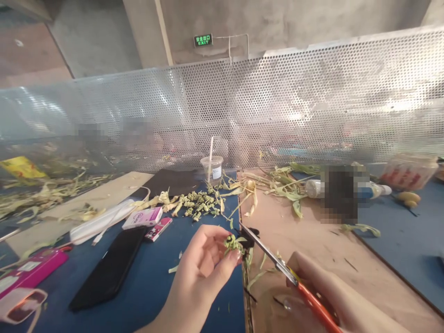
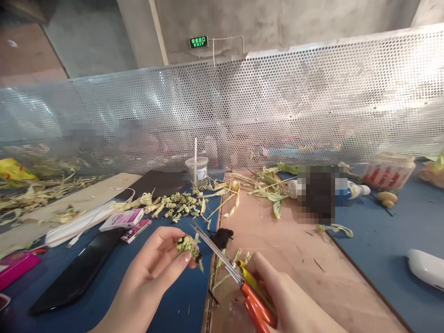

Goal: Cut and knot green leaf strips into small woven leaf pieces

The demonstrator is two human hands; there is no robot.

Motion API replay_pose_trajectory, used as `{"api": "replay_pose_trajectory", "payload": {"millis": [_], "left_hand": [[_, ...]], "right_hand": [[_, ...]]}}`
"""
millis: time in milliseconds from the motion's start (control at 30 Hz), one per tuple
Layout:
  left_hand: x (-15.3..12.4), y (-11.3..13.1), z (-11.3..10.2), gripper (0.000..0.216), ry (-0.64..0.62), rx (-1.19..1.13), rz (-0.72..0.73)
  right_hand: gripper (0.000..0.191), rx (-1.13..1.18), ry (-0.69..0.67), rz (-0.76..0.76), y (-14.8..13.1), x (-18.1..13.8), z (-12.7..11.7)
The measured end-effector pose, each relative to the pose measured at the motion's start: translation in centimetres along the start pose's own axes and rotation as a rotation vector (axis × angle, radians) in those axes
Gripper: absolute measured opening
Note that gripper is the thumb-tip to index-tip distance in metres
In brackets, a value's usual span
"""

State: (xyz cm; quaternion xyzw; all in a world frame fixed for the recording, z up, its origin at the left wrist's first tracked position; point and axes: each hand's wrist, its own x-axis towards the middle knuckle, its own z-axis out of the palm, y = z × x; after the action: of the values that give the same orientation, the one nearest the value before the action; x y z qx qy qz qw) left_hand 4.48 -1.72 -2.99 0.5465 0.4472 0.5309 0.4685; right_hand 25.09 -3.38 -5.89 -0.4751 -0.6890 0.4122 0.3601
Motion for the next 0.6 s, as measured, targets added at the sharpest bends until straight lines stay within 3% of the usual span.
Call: {"api": "replay_pose_trajectory", "payload": {"millis": [600], "left_hand": [[-0.4, 0.0, 0.2, 0.023, 0.035, 0.035, -0.002]], "right_hand": [[0.042, -0.062, -0.093, 0.042, -1.5, 0.5, -0.2]]}}
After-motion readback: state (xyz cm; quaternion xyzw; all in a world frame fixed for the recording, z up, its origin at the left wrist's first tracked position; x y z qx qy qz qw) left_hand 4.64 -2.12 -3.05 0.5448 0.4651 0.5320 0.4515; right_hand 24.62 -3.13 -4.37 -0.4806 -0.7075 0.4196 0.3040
